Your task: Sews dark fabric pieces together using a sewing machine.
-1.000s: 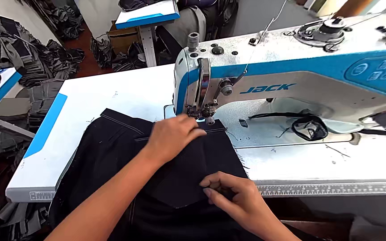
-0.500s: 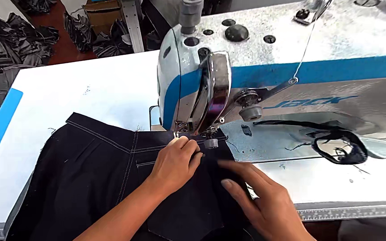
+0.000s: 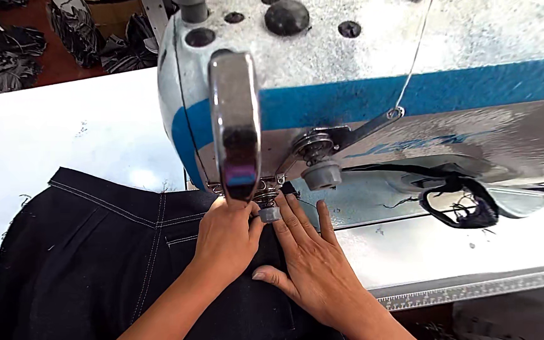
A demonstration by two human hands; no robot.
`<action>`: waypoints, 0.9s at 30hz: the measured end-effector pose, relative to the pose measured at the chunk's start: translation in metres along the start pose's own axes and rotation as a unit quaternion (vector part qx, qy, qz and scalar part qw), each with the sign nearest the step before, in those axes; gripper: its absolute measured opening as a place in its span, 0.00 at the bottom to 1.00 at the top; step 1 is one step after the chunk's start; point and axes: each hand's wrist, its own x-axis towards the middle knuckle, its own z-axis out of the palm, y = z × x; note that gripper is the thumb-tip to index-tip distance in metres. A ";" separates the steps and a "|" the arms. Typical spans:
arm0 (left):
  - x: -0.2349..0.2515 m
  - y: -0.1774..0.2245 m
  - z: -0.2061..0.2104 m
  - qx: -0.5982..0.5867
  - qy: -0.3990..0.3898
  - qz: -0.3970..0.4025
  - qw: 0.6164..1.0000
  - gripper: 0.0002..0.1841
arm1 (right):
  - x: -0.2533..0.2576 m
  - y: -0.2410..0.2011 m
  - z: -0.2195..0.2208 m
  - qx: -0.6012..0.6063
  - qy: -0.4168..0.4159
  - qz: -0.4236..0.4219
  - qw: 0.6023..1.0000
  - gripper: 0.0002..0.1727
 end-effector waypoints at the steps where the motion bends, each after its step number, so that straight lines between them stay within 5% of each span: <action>1: 0.000 0.000 0.000 0.002 0.001 -0.004 1.000 0.07 | 0.001 0.000 -0.001 0.000 -0.003 -0.001 1.000 0.63; 13: 0.000 0.001 0.004 -0.010 0.011 -0.014 1.000 0.08 | 0.002 0.004 0.004 -0.002 0.007 -0.001 1.000 0.62; 15: -0.001 0.000 0.006 -0.015 0.023 -0.012 1.000 0.08 | 0.003 0.006 0.002 0.032 0.012 0.001 0.999 0.57; 20: -0.002 -0.007 0.015 -0.037 0.080 0.030 0.996 0.06 | 0.002 0.002 -0.005 0.124 0.122 -0.026 0.984 0.22; 25: -0.029 0.002 0.014 0.048 0.128 0.093 0.986 0.10 | -0.004 0.011 0.004 0.106 0.117 -0.054 0.986 0.20; 27: -0.060 0.014 0.014 0.095 0.083 0.061 0.990 0.16 | -0.003 0.011 0.000 0.103 0.103 -0.055 0.988 0.20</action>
